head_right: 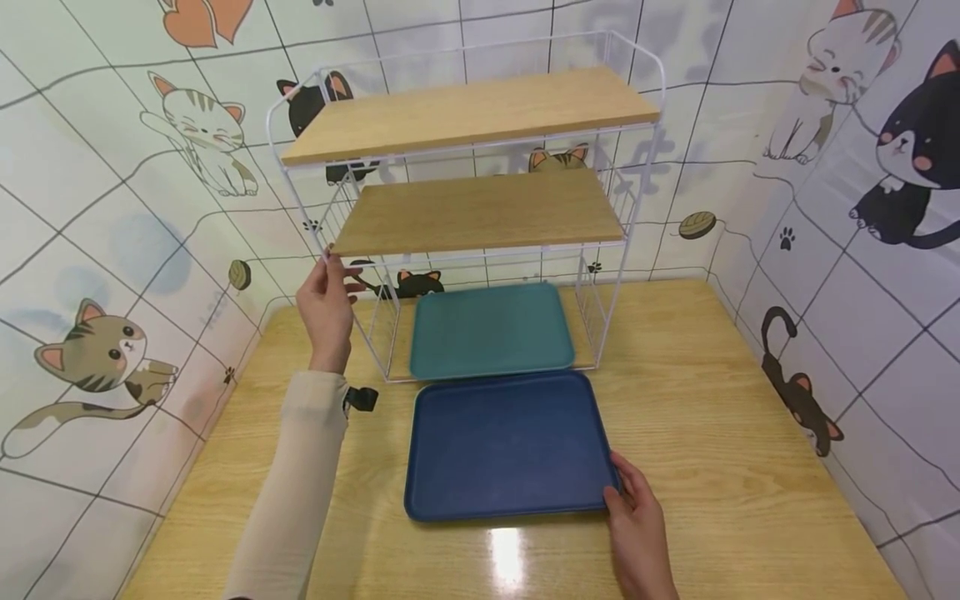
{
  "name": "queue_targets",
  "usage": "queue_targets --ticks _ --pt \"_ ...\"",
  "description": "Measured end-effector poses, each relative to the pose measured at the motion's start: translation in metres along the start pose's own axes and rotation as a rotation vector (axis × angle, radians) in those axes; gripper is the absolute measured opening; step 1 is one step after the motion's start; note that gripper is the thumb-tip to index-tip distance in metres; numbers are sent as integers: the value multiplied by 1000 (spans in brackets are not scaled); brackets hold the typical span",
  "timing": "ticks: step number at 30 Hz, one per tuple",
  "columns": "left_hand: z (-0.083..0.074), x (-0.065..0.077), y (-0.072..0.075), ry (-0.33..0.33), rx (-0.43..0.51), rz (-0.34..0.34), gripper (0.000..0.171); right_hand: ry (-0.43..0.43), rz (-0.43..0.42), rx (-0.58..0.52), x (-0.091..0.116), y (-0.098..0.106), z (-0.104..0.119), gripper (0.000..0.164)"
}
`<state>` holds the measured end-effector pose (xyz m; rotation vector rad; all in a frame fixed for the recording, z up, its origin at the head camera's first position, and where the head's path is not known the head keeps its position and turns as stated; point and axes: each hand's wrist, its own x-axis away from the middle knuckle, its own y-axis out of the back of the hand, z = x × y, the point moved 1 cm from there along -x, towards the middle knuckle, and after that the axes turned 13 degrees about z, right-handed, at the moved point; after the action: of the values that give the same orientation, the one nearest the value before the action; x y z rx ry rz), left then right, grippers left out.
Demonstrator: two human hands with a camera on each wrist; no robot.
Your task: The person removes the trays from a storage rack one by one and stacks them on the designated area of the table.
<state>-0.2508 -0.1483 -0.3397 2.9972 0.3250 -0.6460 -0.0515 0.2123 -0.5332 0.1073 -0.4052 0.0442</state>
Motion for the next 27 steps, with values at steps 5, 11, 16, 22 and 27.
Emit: queue_targets --ticks 5,11,16,22,27 --pt "0 0 -1 9 1 -2 34 -21 4 57 -2 4 0 59" --pt "0 0 -2 -3 -5 4 36 -20 5 120 -6 7 2 60" --pt "0 0 -3 -7 -25 0 36 0 22 193 -8 11 5 57" --pt "9 -4 -2 -8 -20 -7 36 -18 53 197 -7 16 11 53" --pt "33 -13 3 -22 -7 -31 35 -2 56 163 -9 16 23 52"
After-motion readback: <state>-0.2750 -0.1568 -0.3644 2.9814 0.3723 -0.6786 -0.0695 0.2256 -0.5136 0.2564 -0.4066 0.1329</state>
